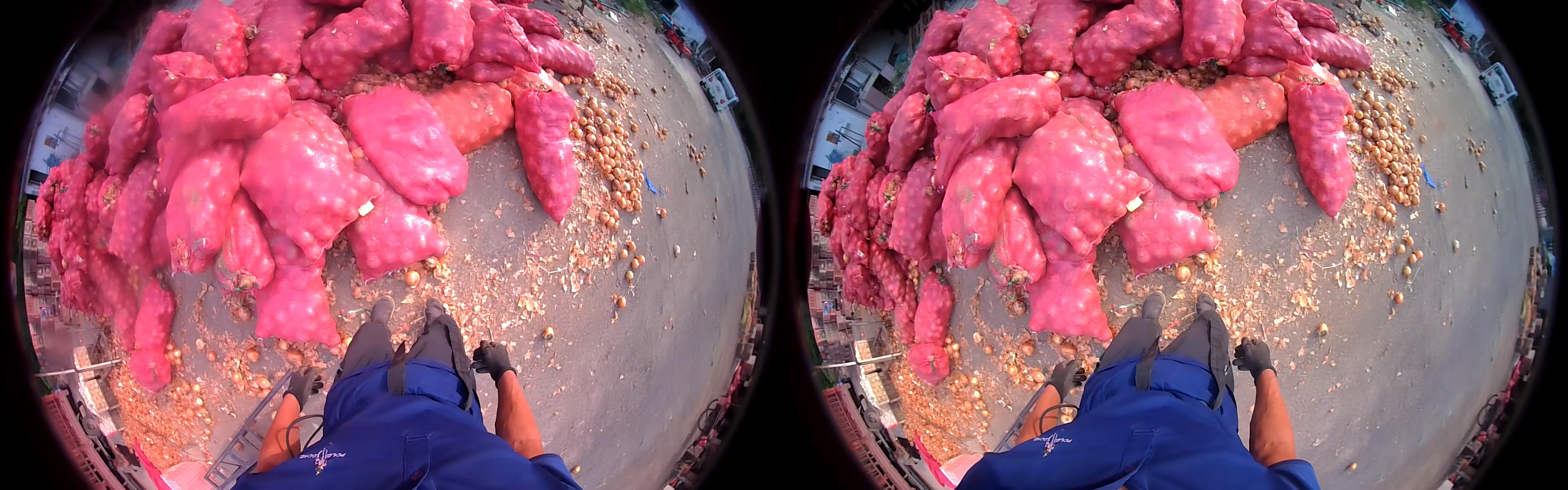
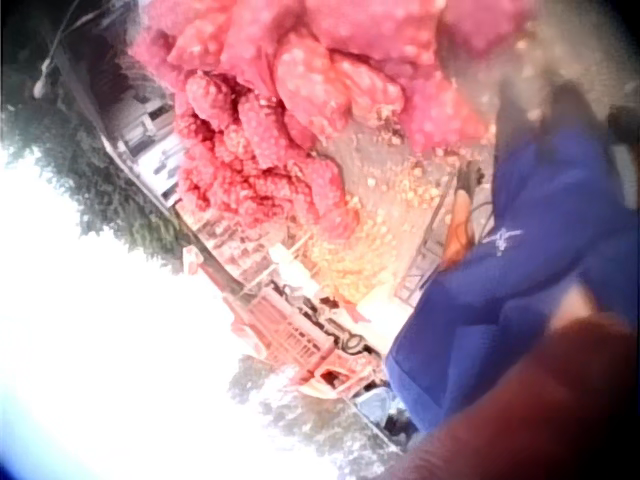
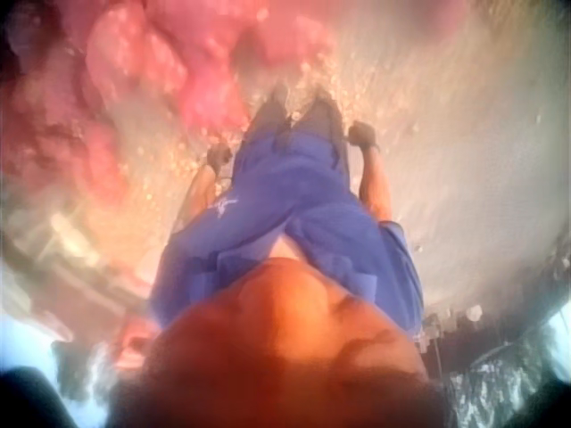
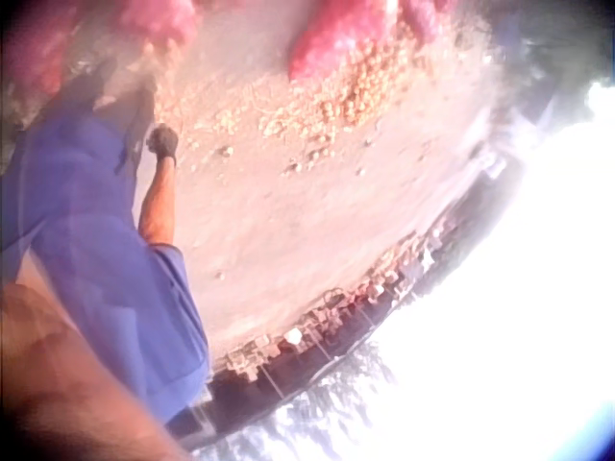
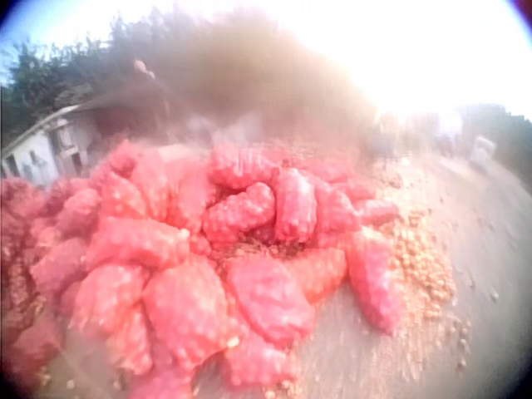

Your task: The person moves large pink mesh sacks filled with onions from a large pile on the ground to a hand truck. The person repeatedly picks up the heavy sacks by hand and places them onto the metal frame of the hand truck, stacking them for transport.

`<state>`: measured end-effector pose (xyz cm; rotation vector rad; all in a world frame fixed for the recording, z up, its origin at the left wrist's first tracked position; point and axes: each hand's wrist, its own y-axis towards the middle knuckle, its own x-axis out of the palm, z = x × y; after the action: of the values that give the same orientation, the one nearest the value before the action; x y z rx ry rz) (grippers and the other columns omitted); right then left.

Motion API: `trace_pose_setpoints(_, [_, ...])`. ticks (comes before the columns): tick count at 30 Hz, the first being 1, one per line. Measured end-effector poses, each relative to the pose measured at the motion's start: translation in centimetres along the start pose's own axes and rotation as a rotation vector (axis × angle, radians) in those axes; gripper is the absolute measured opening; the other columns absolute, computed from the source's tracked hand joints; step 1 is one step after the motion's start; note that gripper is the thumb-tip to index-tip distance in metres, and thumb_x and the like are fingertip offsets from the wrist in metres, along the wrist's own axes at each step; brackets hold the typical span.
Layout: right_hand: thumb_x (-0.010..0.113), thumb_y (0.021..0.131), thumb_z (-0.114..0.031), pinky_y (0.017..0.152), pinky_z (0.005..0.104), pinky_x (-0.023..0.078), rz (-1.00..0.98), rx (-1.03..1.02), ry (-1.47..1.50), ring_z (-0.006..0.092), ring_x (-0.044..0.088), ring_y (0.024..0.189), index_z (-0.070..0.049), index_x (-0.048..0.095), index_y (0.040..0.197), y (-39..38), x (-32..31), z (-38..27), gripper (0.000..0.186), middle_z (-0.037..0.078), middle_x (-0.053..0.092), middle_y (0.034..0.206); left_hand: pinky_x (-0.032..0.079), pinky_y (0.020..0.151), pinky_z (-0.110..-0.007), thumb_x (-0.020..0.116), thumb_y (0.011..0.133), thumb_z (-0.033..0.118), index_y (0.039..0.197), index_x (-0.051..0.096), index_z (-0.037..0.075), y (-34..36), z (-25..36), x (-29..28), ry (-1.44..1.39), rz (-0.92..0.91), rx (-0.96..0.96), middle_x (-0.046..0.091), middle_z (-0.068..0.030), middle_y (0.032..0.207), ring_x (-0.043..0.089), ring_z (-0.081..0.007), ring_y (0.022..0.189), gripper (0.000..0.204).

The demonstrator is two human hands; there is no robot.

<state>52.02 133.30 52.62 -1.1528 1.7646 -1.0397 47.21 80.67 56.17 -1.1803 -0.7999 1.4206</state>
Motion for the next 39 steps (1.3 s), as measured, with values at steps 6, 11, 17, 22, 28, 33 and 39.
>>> trace_pose_setpoints(6, [0.050, 0.095, -0.031, 0.042, 0.0334, 0.050, -0.013, -0.114, 0.060, 0.0231, 0.064, 0.052, -0.003, 0.058, 0.092, 3.1, -7.3, -4.1, 0.030, 0.011, 0.065, 0.075, 0.048, 0.059, -0.028, 0.061, 0.089, 0.024, 0.120, 0.055, 0.005, -4.0, 4.6, 7.7, 0.008, -0.133, 0.195, 0.064, -0.0040, 0.097, 0.064, -0.0141, 0.074, 0.037])
trace_pose_setpoints(11, [0.052, 0.093, -0.025, 0.039, 0.0325, 0.047, 0.007, -0.144, 0.097, 0.0219, 0.060, 0.049, -0.004, 0.057, 0.092, 2.4, -9.1, -5.0, 0.022, 0.012, 0.063, 0.074, 0.049, 0.061, -0.027, 0.060, 0.090, 0.026, 0.118, 0.056, 0.006, -4.2, 3.6, 8.1, -0.007, -0.128, 0.215, 0.064, -0.0031, 0.094, 0.064, -0.0139, 0.076, 0.034])
trace_pose_setpoints(17, [0.050, 0.095, -0.030, 0.039, 0.0361, 0.051, -0.007, -0.093, 0.018, 0.0256, 0.064, 0.050, 0.000, 0.058, 0.094, 1.6, -6.9, -0.4, 0.031, 0.014, 0.066, 0.078, 0.050, 0.056, -0.030, 0.058, 0.092, 0.028, 0.116, 0.056, 0.005, -2.0, -1.9, 5.5, -0.065, -0.088, 0.123, 0.064, -0.0085, 0.092, 0.066, -0.0192, 0.069, 0.033])
trace_pose_setpoints(22, [0.051, 0.092, -0.020, 0.047, 0.0373, 0.054, -0.105, -0.140, -0.249, 0.0216, 0.064, 0.053, -0.002, 0.061, 0.087, -2.9, -2.8, 2.0, 0.021, 0.009, 0.066, 0.075, 0.050, 0.053, -0.033, 0.060, 0.090, 0.034, 0.108, 0.058, 0.006, -0.6, -8.2, 2.3, -0.121, -0.044, 0.010, 0.065, -0.0086, 0.087, 0.066, -0.0219, 0.064, 0.034])
trace_pose_setpoints(28, [0.053, 0.092, -0.029, 0.051, 0.0332, 0.049, 0.018, -0.113, -0.240, 0.0187, 0.061, 0.055, -0.002, 0.067, 0.080, -5.6, 0.4, 0.9, 0.033, 0.009, 0.067, 0.071, 0.049, 0.052, -0.034, 0.060, 0.089, 0.035, 0.105, 0.058, 0.009, 0.2, -10.8, -0.5, -0.118, -0.046, -0.046, 0.065, -0.0073, 0.085, 0.066, -0.0213, 0.064, 0.031])
trace_pose_setpoints(33, [0.052, 0.093, -0.028, 0.046, 0.0340, 0.049, -0.051, -0.108, -0.221, 0.0203, 0.061, 0.052, -0.002, 0.064, 0.082, -3.3, 0.5, -0.3, 0.031, 0.010, 0.065, 0.071, 0.049, 0.053, -0.034, 0.058, 0.091, 0.032, 0.105, 0.057, 0.009, 1.6, -10.3, -0.9, -0.259, -0.079, 0.009, 0.065, -0.0071, 0.085, 0.066, -0.0212, 0.065, 0.027])
trace_pose_setpoints(39, [0.053, 0.092, -0.027, 0.043, 0.0344, 0.049, -0.166, -0.123, -0.309, 0.0226, 0.063, 0.051, -0.003, 0.059, 0.087, 0.3, -0.1, -3.7, 0.026, 0.011, 0.064, 0.071, 0.050, 0.055, -0.032, 0.054, 0.092, 0.031, 0.108, 0.055, 0.009, 0.9, -9.2, 1.3, -0.370, -0.016, 0.123, 0.065, -0.0074, 0.088, 0.067, -0.0204, 0.068, 0.027])
